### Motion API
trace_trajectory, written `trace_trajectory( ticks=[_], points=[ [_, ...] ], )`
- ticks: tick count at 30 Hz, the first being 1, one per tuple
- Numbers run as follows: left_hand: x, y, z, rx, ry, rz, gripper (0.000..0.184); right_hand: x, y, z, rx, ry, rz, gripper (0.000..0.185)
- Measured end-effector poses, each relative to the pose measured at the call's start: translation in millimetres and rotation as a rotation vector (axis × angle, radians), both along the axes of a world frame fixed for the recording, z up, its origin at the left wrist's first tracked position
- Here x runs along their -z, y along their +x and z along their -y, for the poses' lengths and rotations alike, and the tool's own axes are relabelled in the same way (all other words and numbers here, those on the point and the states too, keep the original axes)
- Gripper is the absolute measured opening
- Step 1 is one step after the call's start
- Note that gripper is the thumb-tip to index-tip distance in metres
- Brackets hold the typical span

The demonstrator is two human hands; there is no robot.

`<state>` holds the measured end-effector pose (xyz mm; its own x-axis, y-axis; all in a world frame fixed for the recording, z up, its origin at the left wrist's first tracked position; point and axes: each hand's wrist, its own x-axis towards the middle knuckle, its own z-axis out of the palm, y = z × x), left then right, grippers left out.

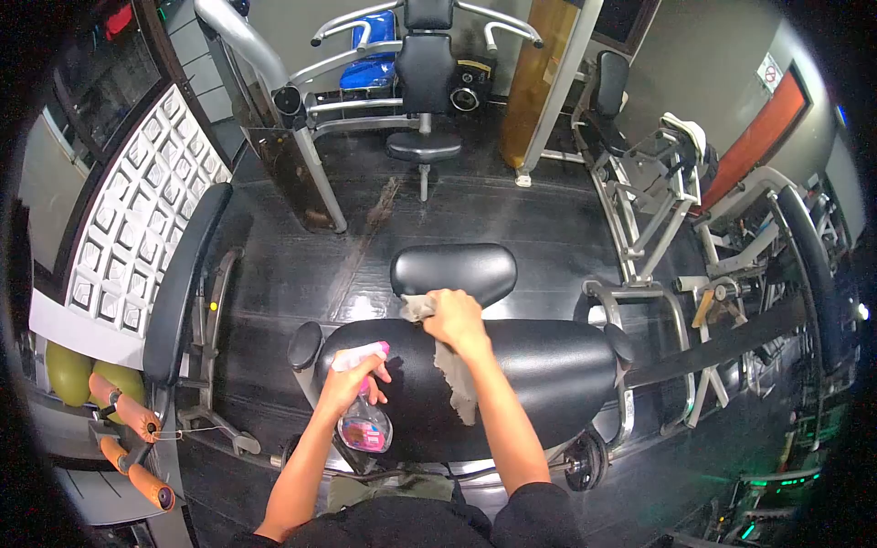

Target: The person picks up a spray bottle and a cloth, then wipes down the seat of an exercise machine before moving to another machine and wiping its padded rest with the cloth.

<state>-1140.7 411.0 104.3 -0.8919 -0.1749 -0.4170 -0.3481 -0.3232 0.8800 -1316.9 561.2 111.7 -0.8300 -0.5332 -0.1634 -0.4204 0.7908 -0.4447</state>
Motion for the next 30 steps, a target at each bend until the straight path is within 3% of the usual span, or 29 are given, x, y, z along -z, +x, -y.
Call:
trace_trajectory(
  ticks=[4, 6, 9, 12, 15, 17, 25, 30],
  points=[
    [0, 0, 0, -0.003, 0.001, -0.001, 0.025, 7, 13, 5, -0.073, -0.08, -0.06, 0.037],
    [1, 0, 0, -0.008, 0.004, -0.002, 0.025, -10, 18, -11, -0.127, -0.228, 0.104, 0.035],
    [1, 0, 0, -0.011, 0.002, -0.007, 0.025, -31, 21, -42, -0.093, -0.215, 0.232, 0.034],
    [-3, 0, -1, -0.01, -0.008, -0.006, 0.025, -30, 15, -70, 0.046, -0.085, 0.031, 0.035],
    [-4, -1, -2, -0.007, -0.016, 0.0, 0.025, -25, 2, -77, 0.158, -0.043, 0.011, 0.039],
    [-2, -2, 1, -0.005, -0.023, 0.005, 0.024, -9, 7, -73, 0.052, -0.003, -0.134, 0.04],
    [5, 0, 2, -0.029, 0.024, -0.031, 0.024, -43, 83, -58, -0.135, -0.227, -0.091, 0.042],
    [5, -1, 0, -0.042, 0.015, -0.044, 0.025, -41, 68, -80, 0.125, -0.122, -0.15, 0.045]
  ],
)
